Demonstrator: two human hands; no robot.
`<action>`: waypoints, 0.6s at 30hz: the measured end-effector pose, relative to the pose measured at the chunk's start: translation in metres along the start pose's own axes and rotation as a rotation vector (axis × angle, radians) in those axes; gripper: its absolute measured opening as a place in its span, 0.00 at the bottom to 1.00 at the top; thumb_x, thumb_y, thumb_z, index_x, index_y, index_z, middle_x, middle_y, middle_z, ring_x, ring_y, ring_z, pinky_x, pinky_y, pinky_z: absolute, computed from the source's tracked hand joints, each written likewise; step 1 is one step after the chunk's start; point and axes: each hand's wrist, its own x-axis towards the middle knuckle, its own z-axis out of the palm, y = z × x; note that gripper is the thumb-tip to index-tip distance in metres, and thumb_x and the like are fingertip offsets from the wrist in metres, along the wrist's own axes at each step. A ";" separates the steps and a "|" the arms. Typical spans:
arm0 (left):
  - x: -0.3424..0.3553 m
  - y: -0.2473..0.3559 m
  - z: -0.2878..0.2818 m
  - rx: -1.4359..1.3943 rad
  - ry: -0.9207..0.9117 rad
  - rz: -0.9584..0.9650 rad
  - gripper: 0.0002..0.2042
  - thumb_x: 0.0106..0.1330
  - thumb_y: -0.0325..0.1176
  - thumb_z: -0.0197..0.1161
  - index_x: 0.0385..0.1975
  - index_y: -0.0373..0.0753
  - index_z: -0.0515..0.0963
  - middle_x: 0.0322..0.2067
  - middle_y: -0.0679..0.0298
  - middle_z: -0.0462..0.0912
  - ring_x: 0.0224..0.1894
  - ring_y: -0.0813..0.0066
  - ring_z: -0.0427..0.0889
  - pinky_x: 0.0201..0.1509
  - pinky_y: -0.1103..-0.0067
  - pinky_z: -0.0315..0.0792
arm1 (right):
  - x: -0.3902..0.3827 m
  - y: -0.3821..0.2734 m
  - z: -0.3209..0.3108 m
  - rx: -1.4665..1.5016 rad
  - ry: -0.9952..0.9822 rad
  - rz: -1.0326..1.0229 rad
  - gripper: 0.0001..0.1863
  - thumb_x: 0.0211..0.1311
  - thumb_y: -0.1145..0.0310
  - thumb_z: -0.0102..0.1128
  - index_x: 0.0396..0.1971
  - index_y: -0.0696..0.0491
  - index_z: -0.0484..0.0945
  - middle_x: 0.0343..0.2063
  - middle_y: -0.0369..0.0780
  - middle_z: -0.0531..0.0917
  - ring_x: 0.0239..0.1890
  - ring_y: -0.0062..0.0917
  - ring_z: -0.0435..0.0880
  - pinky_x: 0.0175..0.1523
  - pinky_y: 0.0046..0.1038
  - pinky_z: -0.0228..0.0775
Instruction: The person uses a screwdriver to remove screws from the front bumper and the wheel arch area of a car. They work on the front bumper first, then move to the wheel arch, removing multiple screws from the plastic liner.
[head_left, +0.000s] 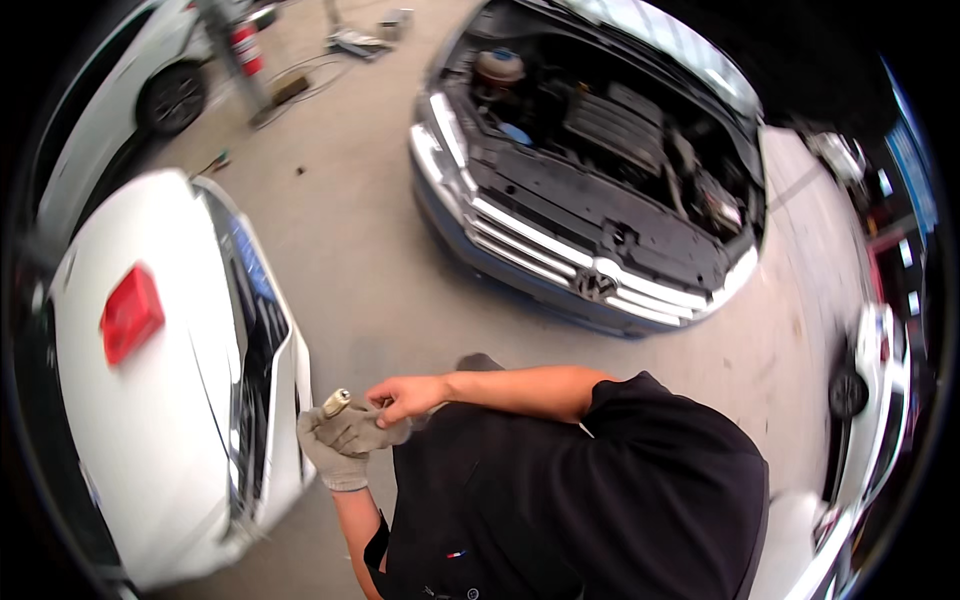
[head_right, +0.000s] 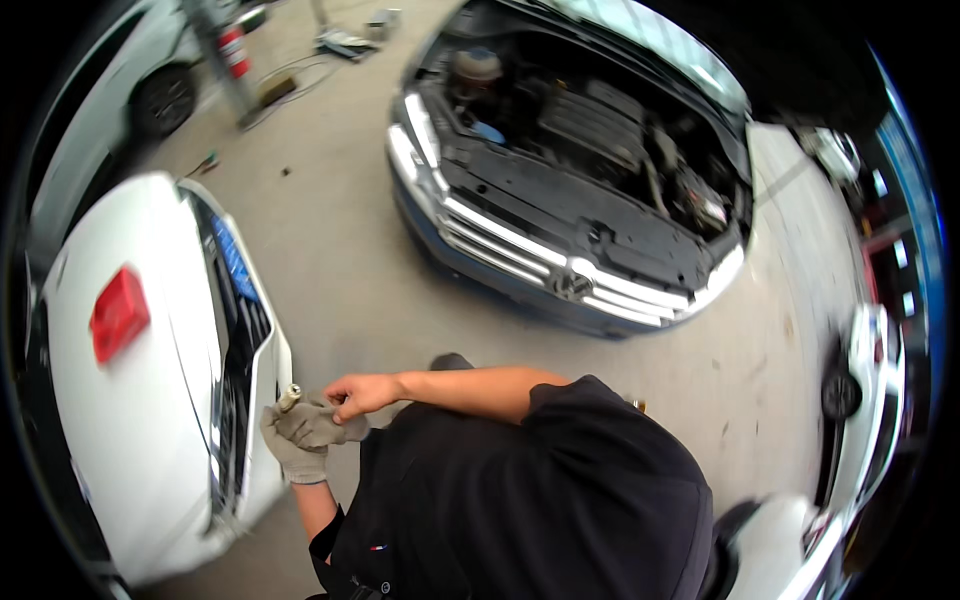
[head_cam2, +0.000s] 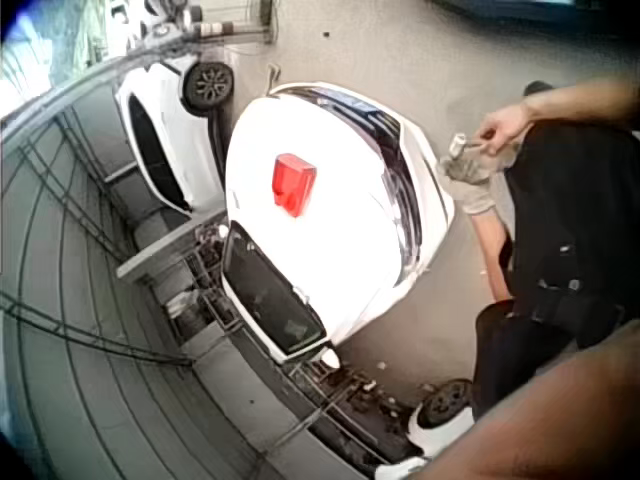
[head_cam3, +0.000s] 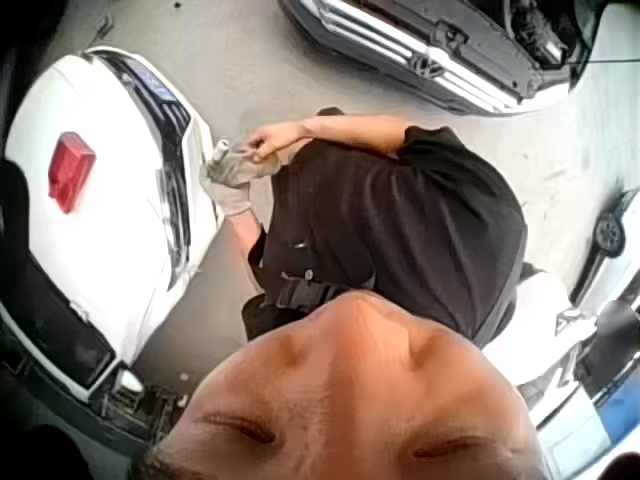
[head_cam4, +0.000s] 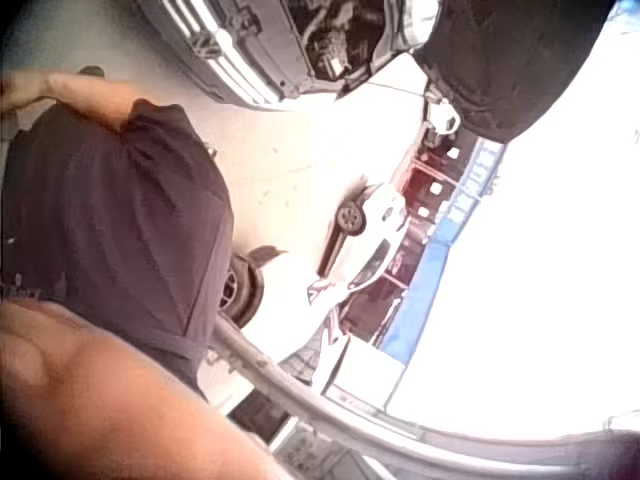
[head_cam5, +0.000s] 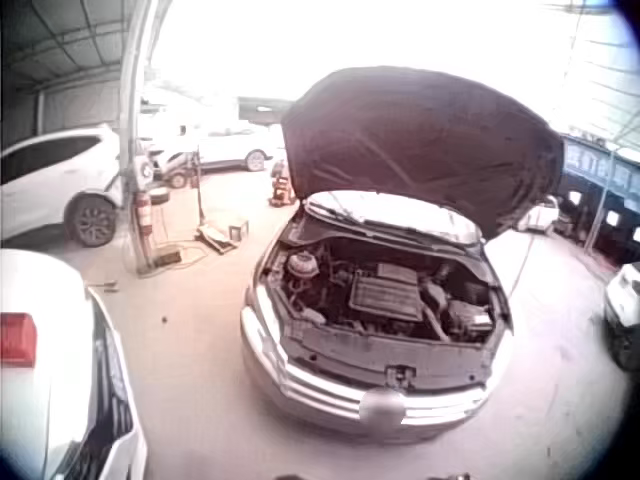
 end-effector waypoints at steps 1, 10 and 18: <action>0.003 0.015 0.011 0.144 -0.035 0.017 0.12 0.68 0.44 0.52 0.25 0.46 0.72 0.13 0.80 0.62 0.07 0.89 0.52 0.08 0.90 0.50 | 0.005 -0.005 0.004 0.024 0.064 0.095 0.14 0.62 0.64 0.63 0.43 0.57 0.81 0.34 0.34 0.81 0.38 0.17 0.74 0.44 0.27 0.70; 0.220 0.175 0.116 0.106 -0.712 0.093 0.09 0.65 0.29 0.50 0.22 0.42 0.61 0.23 0.70 0.56 0.22 0.78 0.55 0.22 0.81 0.57 | 0.129 -0.101 -0.184 -0.039 0.824 0.001 0.16 0.63 0.59 0.61 0.33 0.59 0.78 0.27 0.36 0.80 0.32 0.19 0.75 0.36 0.29 0.69; 0.280 0.223 0.177 0.873 0.094 0.431 0.16 0.74 0.49 0.49 0.36 0.44 0.77 0.31 0.74 0.77 0.25 0.85 0.72 0.24 0.83 0.67 | 0.351 -0.157 -0.256 -0.059 0.105 0.043 0.39 0.64 0.53 0.65 0.67 0.62 0.65 0.62 0.44 0.74 0.56 0.24 0.75 0.59 0.30 0.70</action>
